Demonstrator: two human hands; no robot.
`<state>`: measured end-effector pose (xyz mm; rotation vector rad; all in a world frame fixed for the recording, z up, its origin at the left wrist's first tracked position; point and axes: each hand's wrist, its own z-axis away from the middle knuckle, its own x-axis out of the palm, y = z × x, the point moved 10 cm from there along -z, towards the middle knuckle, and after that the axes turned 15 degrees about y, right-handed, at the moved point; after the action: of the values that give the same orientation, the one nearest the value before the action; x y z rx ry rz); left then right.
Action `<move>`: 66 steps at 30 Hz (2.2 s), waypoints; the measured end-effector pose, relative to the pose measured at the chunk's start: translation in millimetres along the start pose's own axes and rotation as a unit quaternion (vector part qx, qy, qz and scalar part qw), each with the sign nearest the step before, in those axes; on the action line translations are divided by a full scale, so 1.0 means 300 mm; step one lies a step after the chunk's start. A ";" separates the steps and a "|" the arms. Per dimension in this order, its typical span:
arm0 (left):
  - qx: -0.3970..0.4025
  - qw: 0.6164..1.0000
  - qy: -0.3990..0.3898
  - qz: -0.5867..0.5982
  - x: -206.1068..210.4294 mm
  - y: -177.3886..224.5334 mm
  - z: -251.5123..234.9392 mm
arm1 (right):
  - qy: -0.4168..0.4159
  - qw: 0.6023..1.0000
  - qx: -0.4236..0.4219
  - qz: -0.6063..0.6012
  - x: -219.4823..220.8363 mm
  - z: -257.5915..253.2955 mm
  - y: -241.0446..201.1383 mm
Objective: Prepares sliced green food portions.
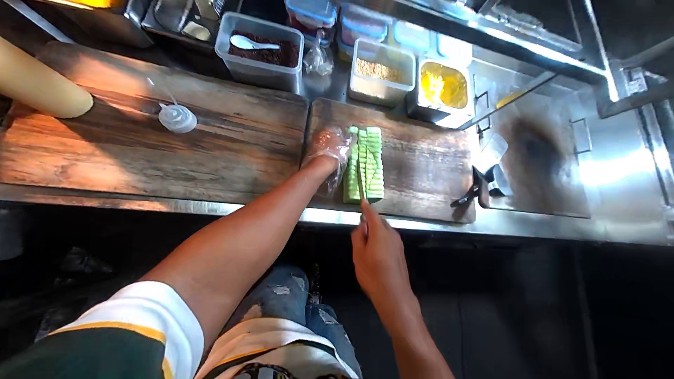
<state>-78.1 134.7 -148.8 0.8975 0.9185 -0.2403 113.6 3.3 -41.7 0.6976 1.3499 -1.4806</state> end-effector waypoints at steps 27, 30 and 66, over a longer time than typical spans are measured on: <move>-0.124 0.971 -0.031 0.201 0.126 -0.149 0.079 | 0.141 0.986 -0.023 -0.088 0.127 0.024 0.062; -0.128 0.969 -0.031 0.208 0.131 -0.159 0.070 | 0.126 0.989 -0.021 -0.078 0.131 -0.103 0.024; -0.064 0.996 -0.031 0.054 0.063 -0.094 0.079 | 0.244 0.961 -0.102 -0.086 0.282 0.053 0.134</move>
<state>-67.7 102.3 -172.7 0.8147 0.8160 -0.1153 123.2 -31.5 -129.6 0.8625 1.9520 -1.3202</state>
